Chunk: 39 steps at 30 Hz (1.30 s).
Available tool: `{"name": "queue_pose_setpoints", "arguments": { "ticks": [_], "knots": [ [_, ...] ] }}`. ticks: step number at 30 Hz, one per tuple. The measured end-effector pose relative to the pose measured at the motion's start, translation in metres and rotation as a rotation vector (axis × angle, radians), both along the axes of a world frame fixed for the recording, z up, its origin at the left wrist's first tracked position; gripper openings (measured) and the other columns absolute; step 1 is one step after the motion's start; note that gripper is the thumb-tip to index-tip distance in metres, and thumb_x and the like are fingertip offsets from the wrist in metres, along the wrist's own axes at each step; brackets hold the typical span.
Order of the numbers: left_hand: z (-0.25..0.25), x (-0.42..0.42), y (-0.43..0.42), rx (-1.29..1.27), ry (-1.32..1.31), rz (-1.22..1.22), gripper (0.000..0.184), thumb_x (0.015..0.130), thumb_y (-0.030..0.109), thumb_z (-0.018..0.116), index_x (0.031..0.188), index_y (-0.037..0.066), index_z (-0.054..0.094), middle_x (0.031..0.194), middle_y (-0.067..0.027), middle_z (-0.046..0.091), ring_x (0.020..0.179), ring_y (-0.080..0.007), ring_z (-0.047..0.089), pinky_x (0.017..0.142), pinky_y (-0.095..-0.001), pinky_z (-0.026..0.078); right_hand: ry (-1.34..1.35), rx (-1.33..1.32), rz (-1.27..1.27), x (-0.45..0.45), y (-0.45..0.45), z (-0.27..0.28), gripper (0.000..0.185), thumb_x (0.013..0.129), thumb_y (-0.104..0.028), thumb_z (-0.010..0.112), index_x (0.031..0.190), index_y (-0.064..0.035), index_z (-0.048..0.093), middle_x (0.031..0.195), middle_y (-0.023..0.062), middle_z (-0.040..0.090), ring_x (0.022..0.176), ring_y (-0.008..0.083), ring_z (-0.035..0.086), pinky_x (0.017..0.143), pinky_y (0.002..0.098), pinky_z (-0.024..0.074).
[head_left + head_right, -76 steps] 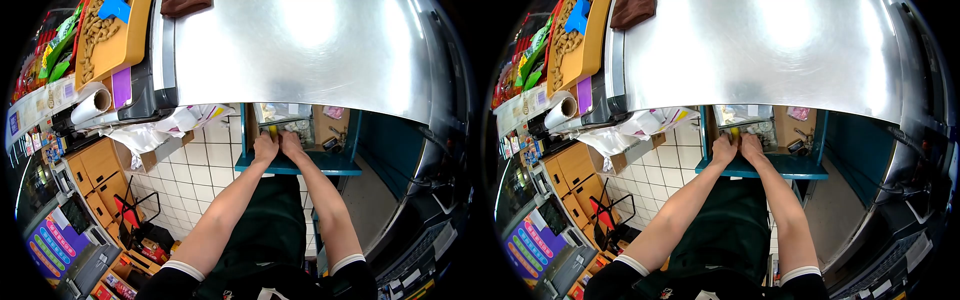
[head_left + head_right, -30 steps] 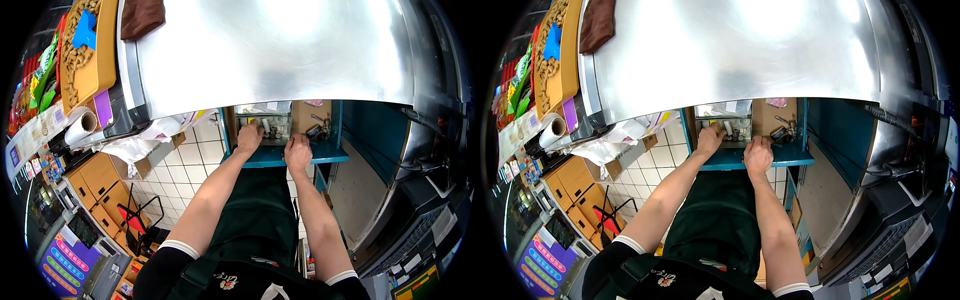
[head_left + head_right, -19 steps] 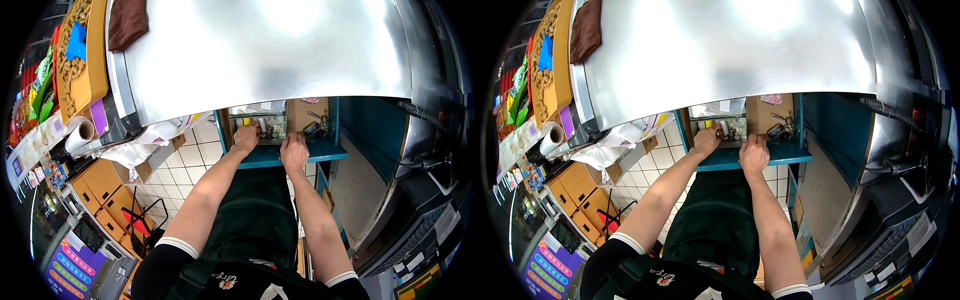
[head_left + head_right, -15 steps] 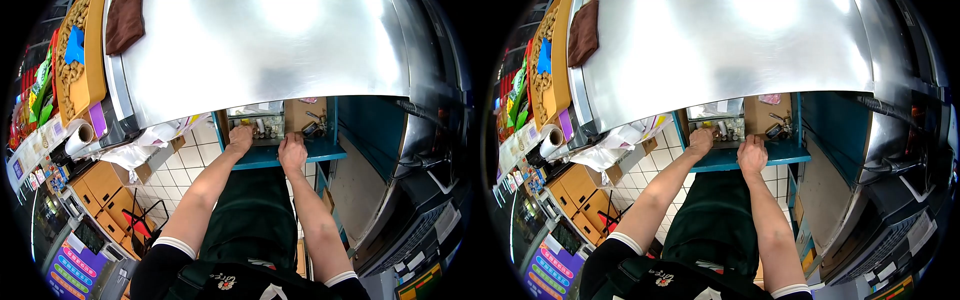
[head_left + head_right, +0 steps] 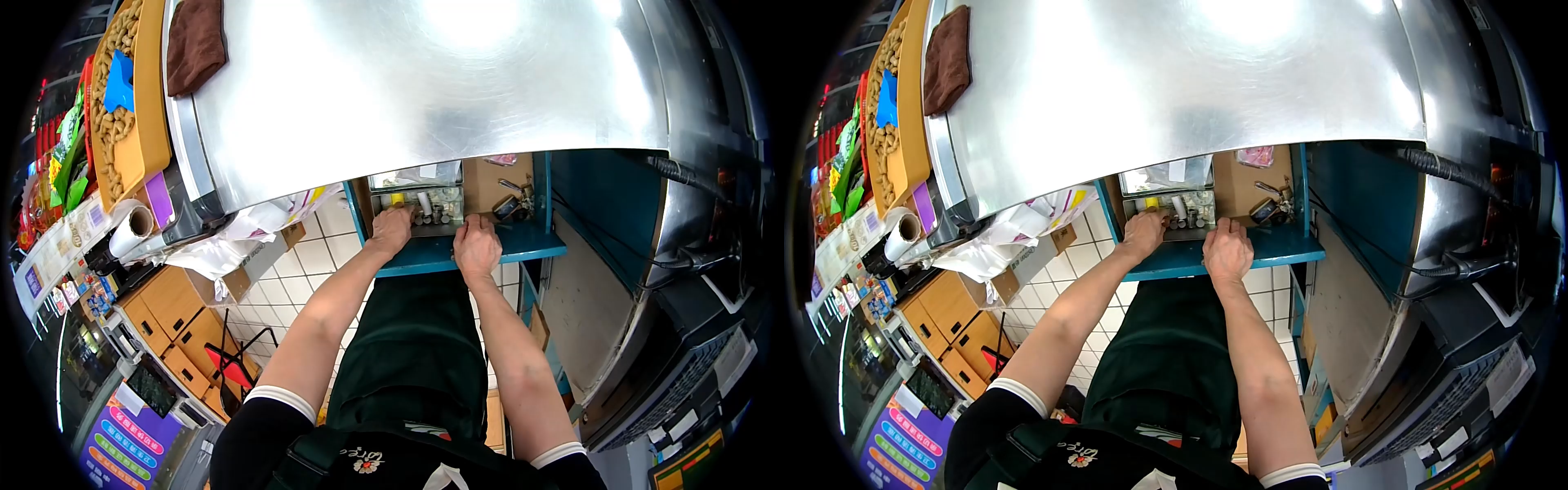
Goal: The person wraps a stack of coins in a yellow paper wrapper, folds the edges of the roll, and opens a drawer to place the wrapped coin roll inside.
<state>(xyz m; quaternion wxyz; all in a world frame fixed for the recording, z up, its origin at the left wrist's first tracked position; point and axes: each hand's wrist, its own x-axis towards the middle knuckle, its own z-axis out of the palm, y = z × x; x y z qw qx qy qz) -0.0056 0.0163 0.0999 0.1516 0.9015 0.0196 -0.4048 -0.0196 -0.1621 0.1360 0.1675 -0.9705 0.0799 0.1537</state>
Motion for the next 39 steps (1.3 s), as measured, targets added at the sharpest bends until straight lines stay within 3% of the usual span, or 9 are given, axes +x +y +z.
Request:
{"name": "queue_pose_setpoints", "arguments": {
  "ticks": [8, 10, 11, 13, 17, 24, 29, 31, 39],
  "knots": [
    [-0.005, 0.012, 0.002, 0.027, 0.027, -0.070, 0.015, 0.084, 0.019, 0.057, 0.084, 0.007, 0.067, 0.089, -0.0159, 0.068, 0.085, -0.0319, 0.066, 0.072, -0.0399, 0.054, -0.042, 0.003, 0.015, -0.001, 0.000, -0.002, 0.010, 0.078, -0.016, 0.057, 0.081, -0.0064, 0.057, 0.083, 0.0103, 0.062, 0.082, 0.0270, 0.061, 0.069, 0.0385, 0.0507],
    [-0.027, 0.008, -0.003, -0.161, -0.128, 0.447, 0.026, 0.083, 0.025, 0.067, 0.089, 0.000, 0.068, 0.078, -0.0146, 0.069, 0.065, -0.0255, 0.068, 0.062, -0.0352, 0.055, -0.034, 0.002, 0.009, 0.000, 0.000, -0.001, 0.010, 0.078, -0.016, 0.057, 0.081, -0.0064, 0.057, 0.084, 0.0102, 0.062, 0.082, 0.0270, 0.061, 0.069, 0.0385, 0.0507],
    [-0.030, 0.008, -0.009, -0.162, -0.126, 0.447, 0.026, 0.083, 0.025, 0.067, 0.089, 0.000, 0.068, 0.078, -0.0146, 0.069, 0.065, -0.0255, 0.068, 0.062, -0.0352, 0.055, -0.024, 0.002, 0.008, -0.001, 0.000, 0.000, 0.010, 0.078, -0.016, 0.057, 0.082, -0.0064, 0.057, 0.084, 0.0100, 0.062, 0.082, 0.0271, 0.061, 0.069, 0.0384, 0.0507],
    [-0.018, 0.021, -0.028, -0.238, 0.064, 1.111, 0.027, 0.079, 0.028, 0.071, 0.086, 0.002, 0.069, 0.078, -0.0138, 0.070, 0.074, -0.0205, 0.069, 0.063, -0.0342, 0.054, -0.021, -0.003, 0.001, 0.000, 0.001, 0.002, 0.011, 0.078, -0.016, 0.057, 0.082, -0.0063, 0.057, 0.084, 0.0099, 0.062, 0.083, 0.0270, 0.061, 0.069, 0.0385, 0.0507],
    [-0.080, 0.011, -0.043, 0.041, -0.153, 1.050, 0.027, 0.077, 0.026, 0.073, 0.083, 0.000, 0.069, 0.071, -0.0117, 0.068, 0.068, -0.0233, 0.068, 0.060, -0.0313, 0.054, -0.021, -0.019, 0.006, -0.001, 0.000, 0.000, 0.011, 0.078, -0.017, 0.057, 0.081, -0.0066, 0.057, 0.084, 0.0094, 0.062, 0.082, 0.0264, 0.061, 0.069, 0.0383, 0.0506],
    [-0.040, 0.010, -0.032, -0.089, -0.253, 1.191, 0.024, 0.074, 0.021, 0.072, 0.084, -0.001, 0.069, 0.075, -0.0170, 0.068, 0.070, -0.0335, 0.067, 0.064, -0.0393, 0.052, -0.029, -0.023, 0.009, 0.000, 0.000, 0.000, 0.011, 0.077, -0.018, 0.057, 0.080, -0.0070, 0.057, 0.082, 0.0092, 0.062, 0.080, 0.0258, 0.061, 0.068, 0.0382, 0.0506],
    [-0.010, -0.001, -0.011, -0.062, -0.378, 0.695, 0.022, 0.075, 0.019, 0.069, 0.093, 0.005, 0.068, 0.080, -0.0179, 0.067, 0.077, -0.0341, 0.066, 0.070, -0.0411, 0.052, -0.052, -0.021, 0.020, -0.001, 0.000, 0.001, 0.010, 0.076, -0.016, 0.059, 0.080, -0.0069, 0.057, 0.080, 0.0089, 0.062, 0.079, 0.0258, 0.061, 0.067, 0.0380, 0.0507],
    [-0.008, -0.001, -0.009, 0.027, -0.249, 0.242, 0.023, 0.078, 0.013, 0.065, 0.101, 0.009, 0.064, 0.084, -0.0169, 0.068, 0.080, -0.0339, 0.065, 0.072, -0.0435, 0.052, -0.058, -0.023, 0.021, -0.002, 0.000, -0.001, 0.010, 0.076, -0.016, 0.059, 0.079, -0.0070, 0.057, 0.079, 0.0089, 0.062, 0.078, 0.0258, 0.061, 0.066, 0.0380, 0.0507],
    [0.000, 0.002, 0.000, 0.008, -0.074, 0.074, 0.024, 0.079, 0.010, 0.059, 0.102, 0.013, 0.064, 0.092, -0.0159, 0.067, 0.090, -0.0344, 0.063, 0.078, -0.0442, 0.050, -0.060, -0.015, 0.028, -0.001, 0.000, 0.002, 0.011, 0.076, -0.017, 0.060, 0.078, -0.0073, 0.055, 0.078, 0.0091, 0.061, 0.078, 0.0260, 0.061, 0.065, 0.0383, 0.0504]
  ]
}}
